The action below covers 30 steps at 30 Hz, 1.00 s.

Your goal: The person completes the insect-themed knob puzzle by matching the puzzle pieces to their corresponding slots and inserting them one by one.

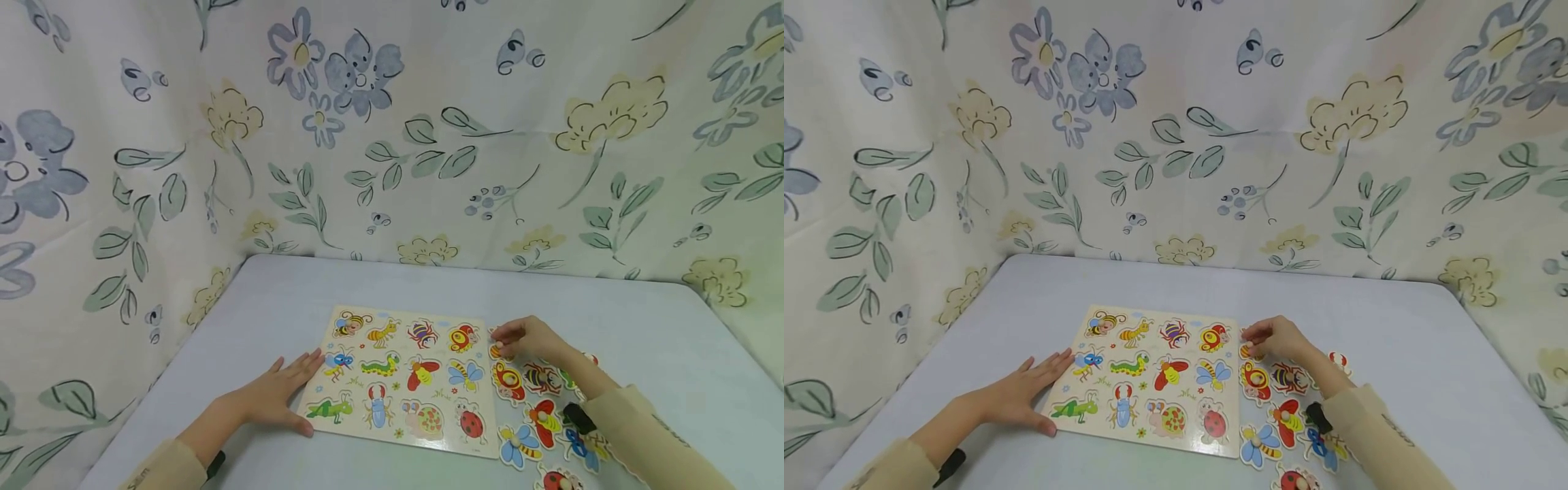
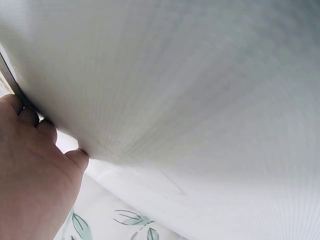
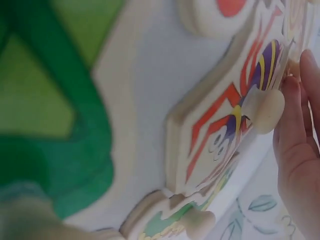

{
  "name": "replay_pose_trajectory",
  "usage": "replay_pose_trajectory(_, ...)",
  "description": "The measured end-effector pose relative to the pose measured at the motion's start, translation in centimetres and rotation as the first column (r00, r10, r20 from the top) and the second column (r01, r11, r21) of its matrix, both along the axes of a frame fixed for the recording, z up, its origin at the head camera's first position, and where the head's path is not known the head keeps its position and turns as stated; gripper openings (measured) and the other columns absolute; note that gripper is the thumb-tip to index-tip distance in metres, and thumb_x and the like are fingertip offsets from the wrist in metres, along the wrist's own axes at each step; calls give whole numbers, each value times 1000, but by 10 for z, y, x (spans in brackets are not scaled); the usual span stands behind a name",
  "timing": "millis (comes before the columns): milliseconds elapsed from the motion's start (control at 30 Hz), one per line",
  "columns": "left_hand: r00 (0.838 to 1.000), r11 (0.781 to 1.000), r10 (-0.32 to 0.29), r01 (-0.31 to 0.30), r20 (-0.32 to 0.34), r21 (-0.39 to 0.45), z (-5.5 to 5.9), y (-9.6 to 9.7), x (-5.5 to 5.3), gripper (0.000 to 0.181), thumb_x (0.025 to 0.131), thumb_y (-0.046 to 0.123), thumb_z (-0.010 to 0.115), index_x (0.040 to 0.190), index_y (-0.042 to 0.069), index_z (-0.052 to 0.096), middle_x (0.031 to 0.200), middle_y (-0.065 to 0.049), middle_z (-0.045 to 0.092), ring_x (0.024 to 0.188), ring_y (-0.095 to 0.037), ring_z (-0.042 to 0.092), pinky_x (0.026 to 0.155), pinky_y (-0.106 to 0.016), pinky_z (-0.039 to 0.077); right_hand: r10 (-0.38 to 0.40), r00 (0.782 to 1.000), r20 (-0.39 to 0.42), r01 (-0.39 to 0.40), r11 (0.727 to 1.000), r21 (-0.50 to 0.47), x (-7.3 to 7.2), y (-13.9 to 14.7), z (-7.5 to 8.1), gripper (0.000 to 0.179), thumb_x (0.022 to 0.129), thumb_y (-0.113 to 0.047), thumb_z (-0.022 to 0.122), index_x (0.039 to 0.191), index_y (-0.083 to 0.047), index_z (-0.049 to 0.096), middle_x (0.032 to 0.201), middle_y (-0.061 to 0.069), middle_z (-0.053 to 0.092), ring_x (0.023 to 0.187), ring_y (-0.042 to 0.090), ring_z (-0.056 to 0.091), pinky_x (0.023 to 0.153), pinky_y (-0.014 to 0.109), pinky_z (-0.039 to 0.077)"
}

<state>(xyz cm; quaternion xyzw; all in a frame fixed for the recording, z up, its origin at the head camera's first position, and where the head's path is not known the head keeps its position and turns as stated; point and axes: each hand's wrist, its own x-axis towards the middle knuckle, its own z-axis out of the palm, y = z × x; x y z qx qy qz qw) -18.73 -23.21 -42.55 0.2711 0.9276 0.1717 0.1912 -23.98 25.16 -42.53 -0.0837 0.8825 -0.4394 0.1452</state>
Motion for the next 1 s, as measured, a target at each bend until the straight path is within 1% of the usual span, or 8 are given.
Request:
replay_pose_trajectory(133, 1000, 1000, 1, -1, 1, 1, -1, 0, 0, 121, 69, 67, 73, 155, 5, 15, 161, -14, 11, 146, -39, 14, 112, -68, 5, 9, 999, -41, -9, 1000, 22, 2, -3, -2, 14, 85, 1, 71, 99, 3, 72, 92, 7, 68, 79, 18, 60, 68, 28, 54)
replay_pose_trajectory(233, 1000, 1000, 2, -2, 3, 3, -2, -1, 1, 121, 69, 67, 73, 155, 5, 15, 161, -14, 11, 146, -39, 14, 112, -68, 5, 8, 999, -49, -6, 999, 42, 3, -5, -2, 11, 85, 1, 70, 96, 1, 72, 88, 5, 66, 77, 17, 58, 65, 27, 55)
replay_pose_trajectory(300, 1000, 1000, 2, -2, 5, 4, -2, -1, 1, 121, 69, 67, 73, 155, 5, 15, 161, -14, 11, 146, -39, 14, 112, -68, 5, -4, 999, -39, 6, 999, 50, 3, -7, -2, 10, 85, 1, 70, 95, 1, 72, 86, 5, 65, 75, 17, 58, 64, 27, 55)
replay_pose_trajectory(467, 1000, 1000, 2, -2, 6, 4, -2, -1, 0, 121, 69, 66, 73, 155, 5, 15, 161, -14, 10, 146, -40, 13, 112, -68, 4, -17, 1000, -17, 18, 998, 55, 3, -7, 1, 9, 86, 0, 70, 95, 0, 72, 84, 5, 65, 74, 17, 58, 64, 29, 55)
replay_pose_trajectory(667, 1000, 1000, -2, 2, 2, -3, -2, -2, -2, 121, 70, 67, 72, 156, 6, 15, 162, -14, 10, 146, -39, 13, 112, -68, 5, -9, 1000, -13, 9, 999, 43, -1, -5, 0, 8, 87, 0, 68, 94, -1, 72, 84, 4, 65, 73, 18, 57, 66, 30, 55)
replay_pose_trajectory(833, 1000, 1000, 1, -1, 6, -2, -3, -2, -2, 121, 69, 68, 72, 156, 7, 14, 162, -13, 9, 146, -38, 13, 112, -68, 4, 6, 999, -33, -5, 1000, 28, -2, -5, -1, 7, 86, 1, 68, 93, 1, 71, 81, 4, 64, 71, 17, 57, 63, 29, 53)
replay_pose_trajectory(1000, 1000, 1000, 3, -3, 13, 1, -3, -2, -1, 121, 70, 67, 72, 156, 6, 14, 162, -13, 9, 146, -39, 12, 112, -67, 4, 2, 998, -58, 0, 999, 42, 2, -6, 0, 6, 86, 1, 68, 92, 3, 70, 82, 4, 64, 71, 18, 57, 63, 30, 54)
